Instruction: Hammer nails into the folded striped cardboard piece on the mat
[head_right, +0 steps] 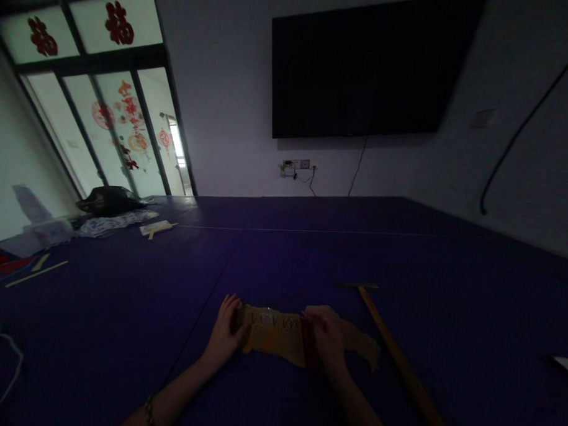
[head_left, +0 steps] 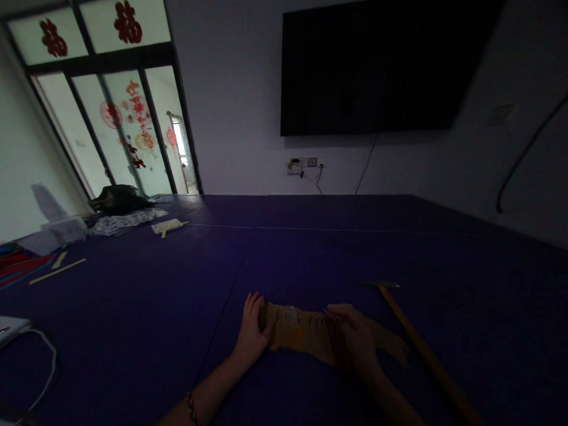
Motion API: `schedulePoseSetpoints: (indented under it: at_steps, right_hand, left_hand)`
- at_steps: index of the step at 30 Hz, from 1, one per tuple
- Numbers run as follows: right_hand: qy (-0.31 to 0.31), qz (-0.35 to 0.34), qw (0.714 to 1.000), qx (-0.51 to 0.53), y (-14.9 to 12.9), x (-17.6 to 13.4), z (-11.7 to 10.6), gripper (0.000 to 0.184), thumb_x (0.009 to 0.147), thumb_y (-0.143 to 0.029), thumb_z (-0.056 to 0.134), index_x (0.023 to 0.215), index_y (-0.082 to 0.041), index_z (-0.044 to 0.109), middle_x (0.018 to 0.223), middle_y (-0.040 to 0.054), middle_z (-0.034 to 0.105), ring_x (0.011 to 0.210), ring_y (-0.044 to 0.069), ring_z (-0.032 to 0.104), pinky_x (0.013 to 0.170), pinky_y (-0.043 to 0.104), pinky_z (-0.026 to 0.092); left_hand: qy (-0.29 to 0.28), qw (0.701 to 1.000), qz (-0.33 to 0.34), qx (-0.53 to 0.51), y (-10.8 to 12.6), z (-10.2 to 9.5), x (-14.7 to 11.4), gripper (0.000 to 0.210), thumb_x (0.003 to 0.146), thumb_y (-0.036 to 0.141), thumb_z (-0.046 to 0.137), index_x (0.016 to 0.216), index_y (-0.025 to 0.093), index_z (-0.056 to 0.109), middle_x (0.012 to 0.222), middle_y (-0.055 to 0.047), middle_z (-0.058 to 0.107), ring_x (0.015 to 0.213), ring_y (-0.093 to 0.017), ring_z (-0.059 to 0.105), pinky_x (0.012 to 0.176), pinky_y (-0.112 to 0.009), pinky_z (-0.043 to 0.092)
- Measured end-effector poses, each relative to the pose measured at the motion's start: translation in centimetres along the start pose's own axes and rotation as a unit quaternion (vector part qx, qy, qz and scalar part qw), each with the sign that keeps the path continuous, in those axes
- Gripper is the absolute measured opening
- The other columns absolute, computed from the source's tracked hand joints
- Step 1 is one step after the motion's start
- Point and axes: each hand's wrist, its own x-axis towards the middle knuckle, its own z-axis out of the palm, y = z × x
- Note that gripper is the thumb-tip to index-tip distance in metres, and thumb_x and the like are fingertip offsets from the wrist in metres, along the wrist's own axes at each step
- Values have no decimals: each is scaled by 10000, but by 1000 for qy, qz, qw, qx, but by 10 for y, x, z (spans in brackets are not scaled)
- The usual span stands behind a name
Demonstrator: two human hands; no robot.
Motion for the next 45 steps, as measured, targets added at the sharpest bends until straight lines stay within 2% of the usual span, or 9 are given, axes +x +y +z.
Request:
schedulePoseSetpoints:
  at_steps: [3, 8, 11, 16, 22, 29, 32, 39, 45]
  right_hand:
    - [-5, 20, 1000, 7, 1, 0, 4, 215, 611, -259, 458, 707, -221, 646, 831, 62, 678, 876, 248, 587, 796, 404, 440]
    - [-9, 54, 999, 3, 6, 0, 6, 209, 608, -271, 449, 688, -213, 633, 783, 57, 681, 828, 242, 599, 746, 369, 449]
    - [-23, 68, 997, -19, 8, 0, 6, 230, 608, -266, 430, 695, -206, 634, 789, 56, 681, 800, 241, 606, 721, 361, 449]
    - [-18, 59, 997, -53, 5, 0, 5, 232, 600, -251, 419, 688, -206, 629, 782, 58, 678, 789, 241, 606, 725, 363, 442]
    - [-24, 53, 997, -59, 3, -3, 4, 245, 608, -219, 399, 706, -211, 623, 772, 40, 673, 778, 222, 606, 718, 345, 444]
    - [-35, 60, 994, -82, 5, -2, 4, 247, 631, -250, 390, 718, -205, 617, 782, 52, 669, 768, 233, 604, 713, 364, 439]
    - [-39, 55, 995, -69, 5, -2, 3, 240, 635, -255, 399, 732, -206, 613, 814, 54, 665, 805, 235, 596, 747, 372, 430]
    - [-32, 55, 997, -47, -1, -4, 3, 223, 636, -303, 432, 709, -204, 619, 787, 57, 670, 827, 252, 592, 742, 371, 433]
    - [-39, 58, 996, -48, -4, -3, 4, 231, 669, -360, 455, 697, -205, 623, 769, 58, 677, 780, 248, 605, 711, 362, 443]
  left_hand:
    - [-24, 993, -18, -115, 1, -1, 10, 422, 678, 224, 549, 1096, 175, 516, 1236, -113, 467, 1178, -243, 379, 997, -428, 264]
    - [-131, 954, -55, -263, -2, 6, 25, 324, 636, 267, 609, 942, 161, 622, 1157, -110, 542, 1069, -243, 489, 934, -391, 356]
    - [-170, 945, -57, -275, -3, 9, 27, 297, 651, 301, 605, 910, 160, 646, 1124, -104, 569, 1052, -243, 502, 914, -387, 373]
    - [-195, 960, -35, -200, 2, 8, 26, 293, 697, 338, 569, 939, 192, 648, 1098, -79, 591, 1029, -220, 516, 930, -379, 352]
    - [-195, 966, 1, -171, 9, 7, 24, 270, 750, 370, 491, 859, 198, 669, 1022, -64, 632, 953, -208, 556, 898, -375, 366]
    - [-176, 958, -79, -212, 5, 10, 23, 306, 750, 400, 486, 882, 178, 651, 899, -60, 659, 849, -189, 563, 789, -312, 406]
    - [-141, 935, -117, -305, 3, 12, 24, 299, 727, 391, 525, 862, 151, 639, 801, -57, 643, 751, -163, 554, 717, -279, 406]
    - [-80, 841, -180, -503, 2, 9, 27, 260, 675, 311, 601, 826, 99, 605, 502, 43, 430, 484, -63, 405, 507, -194, 300]
    - [-80, 833, -195, -511, 1, 7, 28, 265, 652, 252, 614, 865, 97, 585, 538, 33, 458, 477, -53, 381, 486, -192, 260]
